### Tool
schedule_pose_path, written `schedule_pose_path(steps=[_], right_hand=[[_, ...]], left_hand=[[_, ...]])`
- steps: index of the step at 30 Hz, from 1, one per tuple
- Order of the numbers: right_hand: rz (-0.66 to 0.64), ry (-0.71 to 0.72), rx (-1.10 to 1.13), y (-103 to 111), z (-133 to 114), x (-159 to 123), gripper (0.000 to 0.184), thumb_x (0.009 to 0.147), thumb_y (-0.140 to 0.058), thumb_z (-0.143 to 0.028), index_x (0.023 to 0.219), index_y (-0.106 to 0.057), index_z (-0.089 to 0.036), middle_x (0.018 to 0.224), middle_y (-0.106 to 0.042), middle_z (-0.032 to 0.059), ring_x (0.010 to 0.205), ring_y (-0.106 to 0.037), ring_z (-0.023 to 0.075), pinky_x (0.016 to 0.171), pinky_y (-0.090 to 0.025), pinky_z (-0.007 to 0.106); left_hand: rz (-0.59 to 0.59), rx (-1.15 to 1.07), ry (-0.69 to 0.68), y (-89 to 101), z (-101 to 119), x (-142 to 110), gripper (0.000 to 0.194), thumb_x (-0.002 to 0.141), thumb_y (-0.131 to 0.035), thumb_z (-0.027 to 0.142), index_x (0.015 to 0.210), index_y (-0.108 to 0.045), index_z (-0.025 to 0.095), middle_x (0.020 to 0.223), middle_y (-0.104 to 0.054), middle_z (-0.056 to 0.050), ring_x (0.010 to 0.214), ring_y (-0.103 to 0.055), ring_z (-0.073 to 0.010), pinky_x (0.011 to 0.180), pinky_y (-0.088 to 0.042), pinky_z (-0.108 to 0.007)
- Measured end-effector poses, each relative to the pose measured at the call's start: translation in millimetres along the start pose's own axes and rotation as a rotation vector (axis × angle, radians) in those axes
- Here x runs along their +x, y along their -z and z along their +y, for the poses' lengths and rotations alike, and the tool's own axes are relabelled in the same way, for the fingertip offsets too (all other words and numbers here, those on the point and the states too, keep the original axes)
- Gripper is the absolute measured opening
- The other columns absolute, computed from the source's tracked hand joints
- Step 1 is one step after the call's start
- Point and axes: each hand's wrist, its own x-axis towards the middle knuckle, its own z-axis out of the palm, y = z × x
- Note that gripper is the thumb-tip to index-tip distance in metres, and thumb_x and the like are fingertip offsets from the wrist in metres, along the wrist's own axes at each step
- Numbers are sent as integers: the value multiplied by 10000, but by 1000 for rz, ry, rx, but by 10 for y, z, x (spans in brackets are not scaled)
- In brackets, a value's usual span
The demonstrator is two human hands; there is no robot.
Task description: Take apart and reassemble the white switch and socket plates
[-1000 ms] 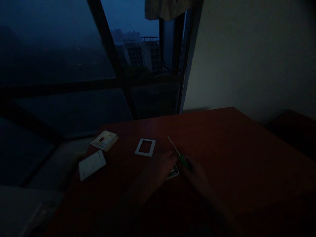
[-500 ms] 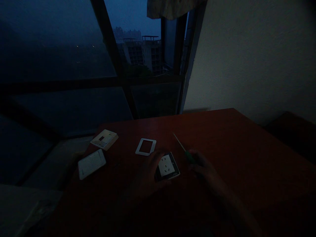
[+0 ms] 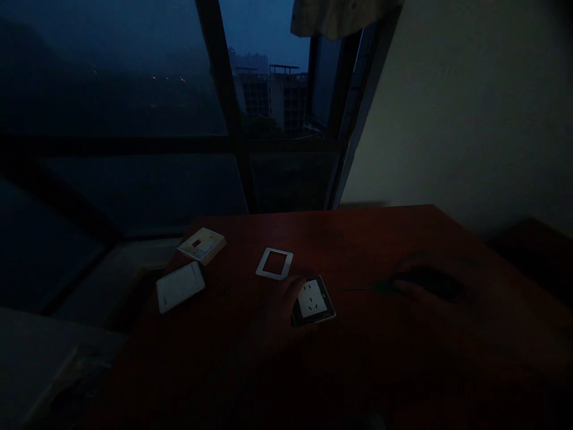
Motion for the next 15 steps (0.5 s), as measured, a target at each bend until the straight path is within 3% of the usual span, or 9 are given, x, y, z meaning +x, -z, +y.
schedule_pose_path(steps=[3, 15], right_hand=[[-127, 88, -129, -38, -67, 19, 208, 797, -608, -476, 869, -671, -291, 876, -727, 19, 750, -675, 217, 610, -533, 299], [-162, 142, -131, -178, -109, 51, 159, 834, -570, -411, 843, -651, -274, 837, -722, 11, 692, -670, 192, 575, -498, 278]], left_hand=[[15, 8, 11, -5, 1, 1, 824, 705, -748, 417, 1403, -346, 243, 1463, -323, -105, 1325, -326, -303, 1080, -312, -460], [-2, -18, 12, 24, 42, -2, 811, 712, -740, 432, 1400, -354, 243, 1466, -322, -94, 1324, -328, -289, 1086, -308, -440]])
